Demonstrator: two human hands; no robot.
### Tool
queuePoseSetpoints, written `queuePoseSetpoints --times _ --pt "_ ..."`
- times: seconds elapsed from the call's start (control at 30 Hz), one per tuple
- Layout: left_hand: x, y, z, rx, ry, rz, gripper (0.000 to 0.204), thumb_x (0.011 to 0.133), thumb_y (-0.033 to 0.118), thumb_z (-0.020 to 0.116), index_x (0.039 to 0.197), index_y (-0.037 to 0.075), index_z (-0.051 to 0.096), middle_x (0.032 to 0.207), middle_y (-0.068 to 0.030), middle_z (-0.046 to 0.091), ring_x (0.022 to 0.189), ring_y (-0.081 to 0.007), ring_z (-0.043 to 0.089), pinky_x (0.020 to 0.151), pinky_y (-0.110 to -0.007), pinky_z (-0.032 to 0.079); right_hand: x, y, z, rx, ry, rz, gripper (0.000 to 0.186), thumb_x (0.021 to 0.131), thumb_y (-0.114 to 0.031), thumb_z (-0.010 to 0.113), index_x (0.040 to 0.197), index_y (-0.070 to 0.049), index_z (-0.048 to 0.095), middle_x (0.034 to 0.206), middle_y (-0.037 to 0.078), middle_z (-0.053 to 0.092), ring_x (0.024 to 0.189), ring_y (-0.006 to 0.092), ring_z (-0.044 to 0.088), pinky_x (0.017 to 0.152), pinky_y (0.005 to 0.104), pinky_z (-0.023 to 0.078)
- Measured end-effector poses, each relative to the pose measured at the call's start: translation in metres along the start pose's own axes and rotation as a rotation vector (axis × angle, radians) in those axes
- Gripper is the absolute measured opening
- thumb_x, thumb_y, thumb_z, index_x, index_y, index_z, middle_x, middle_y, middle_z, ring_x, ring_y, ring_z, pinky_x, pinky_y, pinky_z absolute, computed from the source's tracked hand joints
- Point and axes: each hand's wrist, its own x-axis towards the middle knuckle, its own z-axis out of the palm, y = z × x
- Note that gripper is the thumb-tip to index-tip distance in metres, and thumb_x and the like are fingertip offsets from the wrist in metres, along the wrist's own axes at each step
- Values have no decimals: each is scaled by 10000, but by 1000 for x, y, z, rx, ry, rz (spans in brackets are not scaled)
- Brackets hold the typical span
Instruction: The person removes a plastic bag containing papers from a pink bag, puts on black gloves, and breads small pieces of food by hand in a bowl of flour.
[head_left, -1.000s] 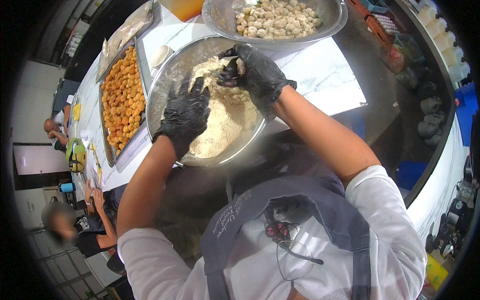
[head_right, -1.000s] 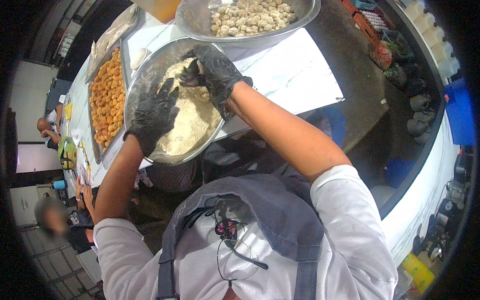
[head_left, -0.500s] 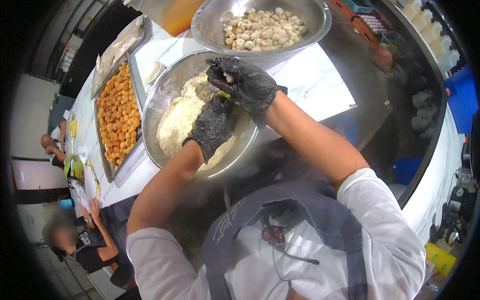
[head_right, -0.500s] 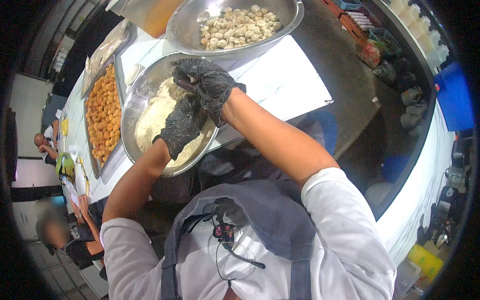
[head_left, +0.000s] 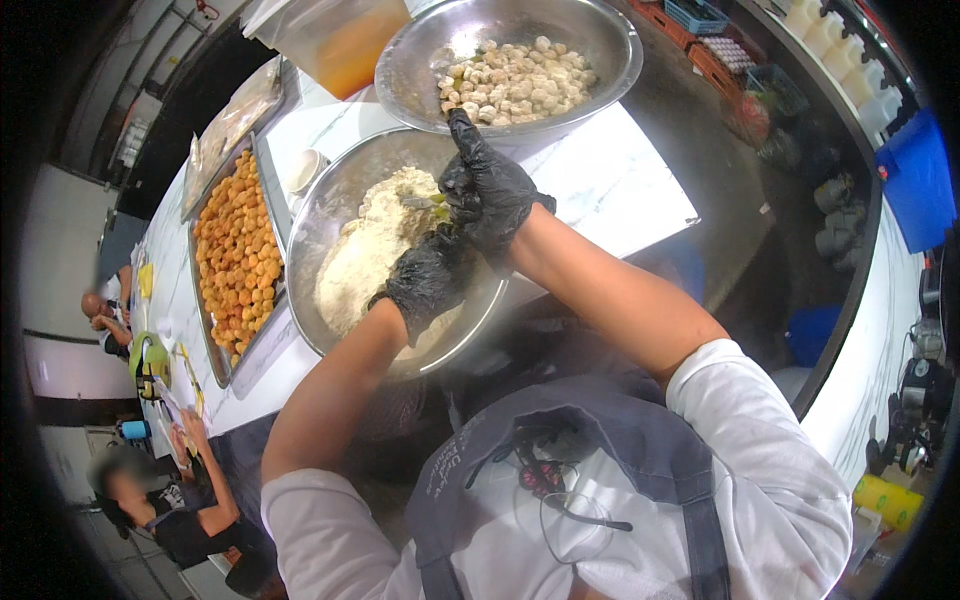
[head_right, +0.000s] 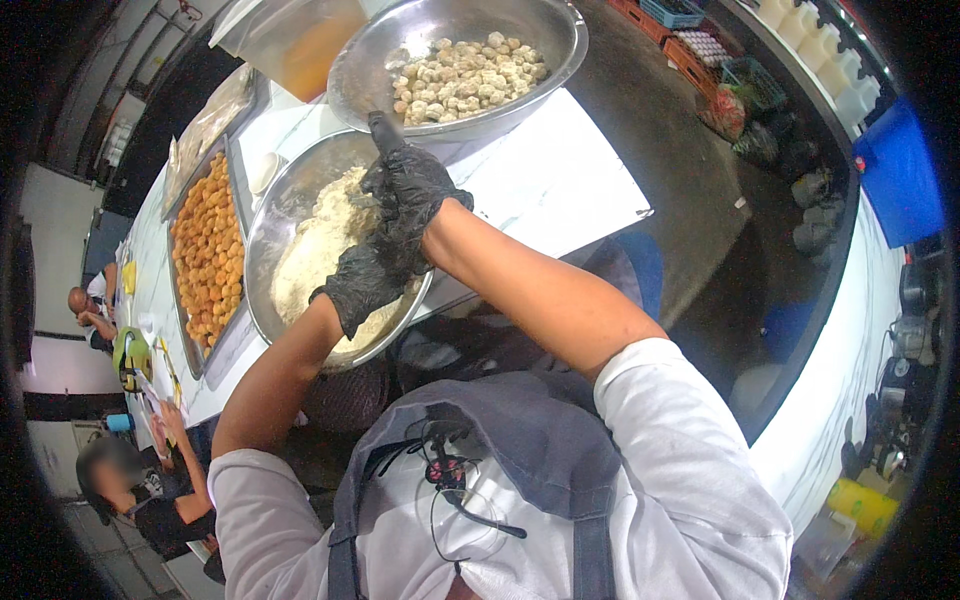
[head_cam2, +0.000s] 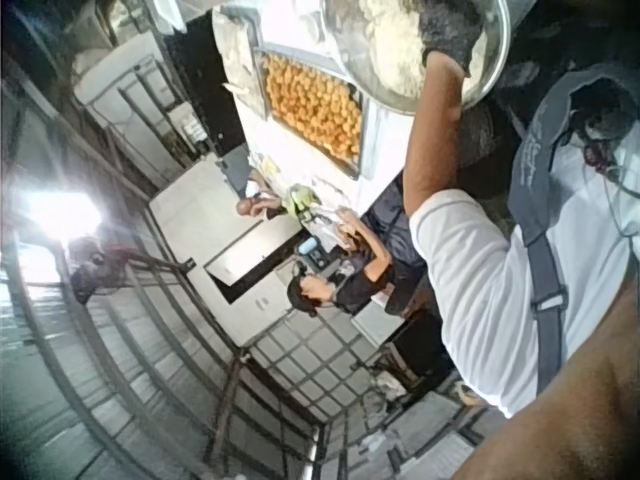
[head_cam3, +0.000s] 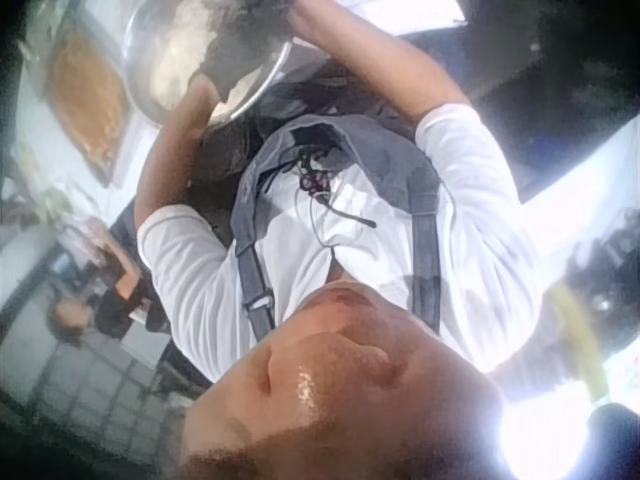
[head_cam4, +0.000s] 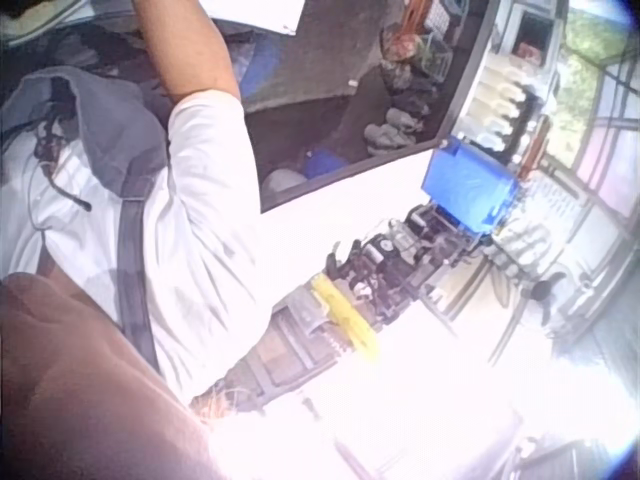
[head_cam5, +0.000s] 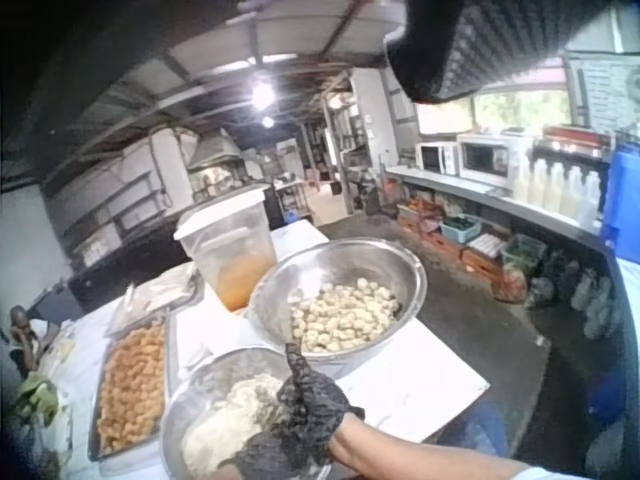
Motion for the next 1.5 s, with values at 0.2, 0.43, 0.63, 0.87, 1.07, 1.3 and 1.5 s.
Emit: queuePoseSetpoints --times 0.2,0.43,0.63,0.87,1.07,1.3,1.5 --pt "0 2 -6 30 -70 -21 432 794 225 597 1200 101 515 1111 -206 563 1002 -367 548 823 -393 452 9 9 -3 37 0 -60 323 838 -435 609 720 -155 498 541 -21 425 435 109 369 410 251 304" --pt "-11 -13 -4 165 -55 39 310 821 219 533 1097 78 552 1050 -192 569 943 -371 555 816 -420 444 15 -7 -2 -249 7 -237 462 851 -530 518 685 -101 555 588 23 491 525 144 440 510 288 356" --pt "-40 -34 -44 -171 -241 -21 209 806 176 569 973 49 577 1009 -147 570 979 -275 538 867 -352 416 21 -67 -15 -283 -284 -351 250 840 -225 625 1001 -34 606 897 111 632 712 156 595 646 253 513" --pt "-54 -74 -55 -656 -32 187 301 844 204 583 1053 -13 575 1055 -117 593 1006 -219 529 900 -342 403 94 -131 -79 -481 -239 -268 283 866 -134 509 1092 25 567 1035 150 609 893 216 601 780 271 486" --pt "-47 -81 -51 -542 -77 227 365 804 246 591 1090 18 585 1130 -141 560 1070 -272 509 941 -375 377 113 -155 -93 -1429 117 -652 316 859 -232 526 1081 -16 585 1048 136 610 936 230 582 827 313 460" --pt "-52 -72 -44 -300 -41 281 460 788 235 577 1208 51 534 1186 -164 538 1113 -304 480 985 -380 339 123 -170 -58 -1859 154 -986 361 851 -345 545 1069 -64 606 1063 119 611 986 245 559 882 362 430" --pt "-34 -53 -25 -287 -97 178 440 820 121 545 1250 48 491 1266 -156 498 1136 -293 489 1000 -357 347 91 -121 -4 -1340 -285 -873 239 862 -230 570 977 -37 649 954 109 651 886 182 587 801 315 457"
